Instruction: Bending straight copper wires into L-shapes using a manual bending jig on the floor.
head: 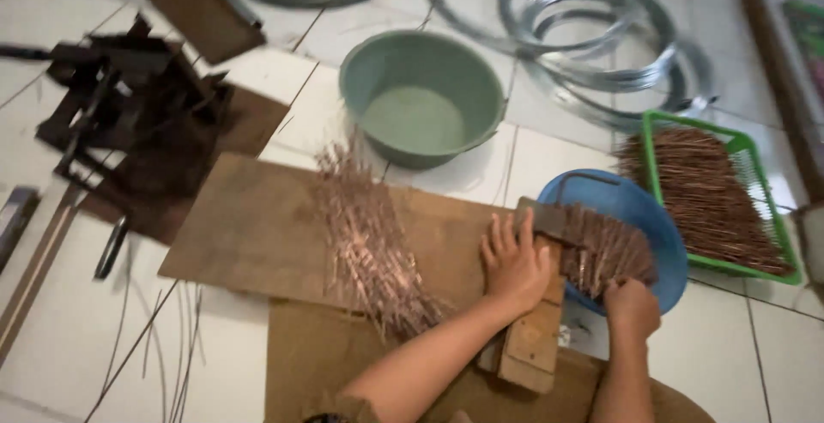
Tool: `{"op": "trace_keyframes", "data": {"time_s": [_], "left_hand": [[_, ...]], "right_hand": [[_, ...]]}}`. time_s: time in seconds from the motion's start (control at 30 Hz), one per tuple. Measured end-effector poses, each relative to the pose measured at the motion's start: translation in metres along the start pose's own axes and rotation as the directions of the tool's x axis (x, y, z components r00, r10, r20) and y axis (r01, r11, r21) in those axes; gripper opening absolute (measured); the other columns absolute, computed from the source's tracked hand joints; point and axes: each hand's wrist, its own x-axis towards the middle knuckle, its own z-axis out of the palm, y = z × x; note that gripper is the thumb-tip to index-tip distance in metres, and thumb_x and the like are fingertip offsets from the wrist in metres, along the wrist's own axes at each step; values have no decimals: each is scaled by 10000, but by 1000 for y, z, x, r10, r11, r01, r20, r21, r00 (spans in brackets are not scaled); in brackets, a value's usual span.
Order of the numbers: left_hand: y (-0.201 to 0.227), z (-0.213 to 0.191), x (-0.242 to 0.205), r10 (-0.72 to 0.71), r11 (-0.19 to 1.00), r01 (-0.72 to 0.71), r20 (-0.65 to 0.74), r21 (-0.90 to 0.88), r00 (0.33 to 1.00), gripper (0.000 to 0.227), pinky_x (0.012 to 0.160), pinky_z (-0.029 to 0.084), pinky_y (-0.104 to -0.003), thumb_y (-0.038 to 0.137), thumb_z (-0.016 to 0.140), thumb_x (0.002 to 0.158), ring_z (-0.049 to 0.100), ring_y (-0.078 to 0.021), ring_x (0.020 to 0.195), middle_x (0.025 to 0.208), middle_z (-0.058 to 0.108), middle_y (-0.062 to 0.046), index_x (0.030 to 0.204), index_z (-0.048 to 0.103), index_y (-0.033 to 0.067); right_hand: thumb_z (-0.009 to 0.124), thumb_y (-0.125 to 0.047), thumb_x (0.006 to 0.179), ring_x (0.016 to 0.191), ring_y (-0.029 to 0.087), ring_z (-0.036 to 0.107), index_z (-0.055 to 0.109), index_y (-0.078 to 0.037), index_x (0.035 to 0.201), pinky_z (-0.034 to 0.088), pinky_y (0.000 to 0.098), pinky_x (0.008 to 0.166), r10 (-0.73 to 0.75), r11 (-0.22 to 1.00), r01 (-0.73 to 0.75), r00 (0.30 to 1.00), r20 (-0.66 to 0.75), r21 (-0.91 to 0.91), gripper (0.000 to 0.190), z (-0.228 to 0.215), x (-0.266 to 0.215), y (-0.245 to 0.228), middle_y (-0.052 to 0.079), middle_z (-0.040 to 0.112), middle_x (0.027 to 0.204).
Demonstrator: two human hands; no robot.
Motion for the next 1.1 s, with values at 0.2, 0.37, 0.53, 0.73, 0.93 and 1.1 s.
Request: {"op": "trace_keyframes", "data": {"time_s": [0.2, 0.37, 0.53, 0.73, 0.93, 1.1], "left_hand": [[8, -4, 2, 13, 998, -11, 24, -67, 1000, 695, 1184, -32, -654, 337, 317, 997, -60, -426, 1549, 1668, 101, -247, 1630, 118, 130], [-13, 44, 14, 121, 986, -105, -123, 131, 985, 929, 1182, 98, -644, 502, 512, 909, 48, -465, 1538, 1675, 166, -223, 1648, 58, 170], [2, 32, 11, 65, 997, -70, -252, -13, 965, 706, 1186, 5, -666, 287, 450, 910, 61, -409, 1557, 1627, 277, -231, 1591, 301, 171], [1, 40, 16, 62, 997, -72, -236, -32, 970, 718, 1177, 8, -686, 278, 461, 883, 91, -432, 1545, 1605, 293, -269, 1573, 311, 147], [-3, 55, 20, 65, 998, -69, -259, -8, 964, 746, 1186, -24, -683, 280, 471, 864, 75, -428, 1555, 1607, 282, -267, 1580, 307, 145], [-1, 59, 21, 39, 996, -58, -249, -68, 968, 735, 1165, 15, -673, 269, 445, 905, 3, -438, 1562, 1618, 249, -281, 1606, 254, 156]], "right_hand": [[621, -295, 1070, 956, 342, 692, 780, -78, 1133, 525, 472, 795, -296, 864, 405, 889, -351, 298, 277, -75, -40, -54, 146, 754, 1031], [682, -190, 896, 978, 215, 715, 796, -152, 1135, 528, 374, 911, -570, 616, 452, 821, -31, 645, 267, -112, -141, -173, 67, 788, 1145], [651, -325, 985, 918, 268, 738, 754, -101, 1036, 541, 395, 831, -838, 511, 782, 360, 410, 357, 251, -56, -171, -259, 87, 794, 1015], [742, -368, 933, 900, 208, 723, 745, -133, 971, 540, 359, 809, -722, 642, 723, 455, 522, 258, 237, -62, -174, -281, 58, 784, 1012], [613, -301, 1037, 616, 129, 531, 743, -87, 1085, 461, 256, 627, -557, 830, 342, 513, 653, 440, 255, -95, -171, -270, 34, 686, 828], [617, -308, 997, 766, 200, 667, 707, -120, 849, 470, 356, 778, -685, 720, 609, 551, 477, 331, 255, -98, -164, -264, 44, 750, 855]]}}
